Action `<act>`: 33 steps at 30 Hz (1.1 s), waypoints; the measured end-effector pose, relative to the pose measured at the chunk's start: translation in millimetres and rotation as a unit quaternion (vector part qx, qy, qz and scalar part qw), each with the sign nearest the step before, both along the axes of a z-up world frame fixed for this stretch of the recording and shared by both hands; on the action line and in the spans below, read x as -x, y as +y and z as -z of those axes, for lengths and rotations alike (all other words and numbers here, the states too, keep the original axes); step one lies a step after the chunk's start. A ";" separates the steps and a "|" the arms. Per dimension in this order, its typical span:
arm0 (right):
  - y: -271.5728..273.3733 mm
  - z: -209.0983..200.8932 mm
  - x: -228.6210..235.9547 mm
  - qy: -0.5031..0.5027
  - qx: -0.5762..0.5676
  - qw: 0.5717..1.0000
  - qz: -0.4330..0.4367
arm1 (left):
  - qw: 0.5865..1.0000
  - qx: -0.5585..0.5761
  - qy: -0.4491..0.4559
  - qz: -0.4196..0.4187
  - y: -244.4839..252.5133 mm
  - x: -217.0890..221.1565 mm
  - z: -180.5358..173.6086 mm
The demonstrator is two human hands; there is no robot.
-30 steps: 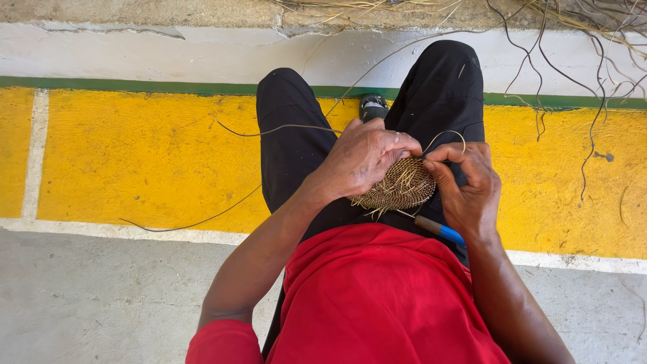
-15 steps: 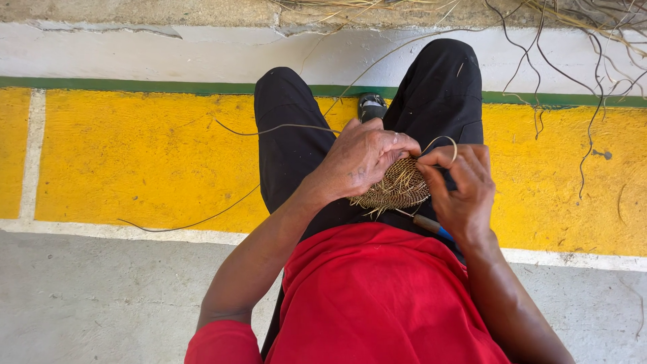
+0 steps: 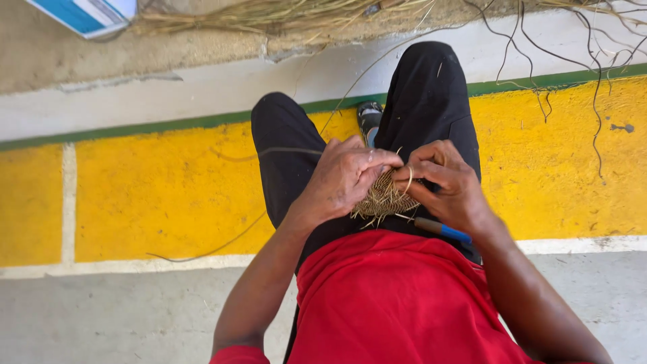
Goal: The recorder is weaving a circular basket or mat using straw-like materials and a small hook tool.
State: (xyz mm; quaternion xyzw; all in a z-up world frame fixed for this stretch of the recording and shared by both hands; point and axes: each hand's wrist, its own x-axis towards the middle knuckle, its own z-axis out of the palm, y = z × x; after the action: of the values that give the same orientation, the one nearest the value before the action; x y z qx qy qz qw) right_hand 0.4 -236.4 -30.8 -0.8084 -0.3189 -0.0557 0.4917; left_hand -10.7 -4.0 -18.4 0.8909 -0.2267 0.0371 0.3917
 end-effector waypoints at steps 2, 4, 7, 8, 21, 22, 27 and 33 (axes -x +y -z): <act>-8.3 9.5 -14.4 0.084 -0.021 0.996 -0.007 | 1.000 0.005 -0.011 0.002 0.0 -0.1 -7.2; -10.6 19.4 -18.2 0.172 -0.043 0.984 -0.013 | 1.000 0.010 -0.015 0.007 -1.2 5.1 -10.5; -4.2 28.2 -29.1 0.199 -0.028 0.980 -0.009 | 1.000 -0.002 -0.008 0.005 -3.5 4.9 -15.8; -1.8 33.4 -33.5 0.213 -0.029 0.976 -0.027 | 1.000 -0.001 -0.009 0.010 -3.8 6.1 -16.4; 4.4 42.9 -65.7 0.146 -0.042 0.988 -0.006 | 0.999 0.033 0.015 0.014 -1.1 12.7 -17.1; 1.5 40.0 -69.7 0.147 -0.042 0.988 -0.003 | 0.999 0.032 0.016 0.017 -2.4 13.4 -16.6; -1.6 15.5 -62.7 0.085 -0.088 0.991 -0.049 | 1.000 0.016 -0.006 0.018 0.4 7.9 -14.8; 24.4 15.9 -49.9 -0.111 -0.036 0.993 0.000 | 1.000 0.000 0.010 0.024 -9.7 8.1 -19.7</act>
State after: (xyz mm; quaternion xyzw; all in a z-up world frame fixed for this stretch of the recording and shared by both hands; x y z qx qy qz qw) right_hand 50.3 -212.1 -46.7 -0.7791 -0.3689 -0.1568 0.4820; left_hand -18.8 -13.7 1.3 0.8856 -0.2441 0.0183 0.3948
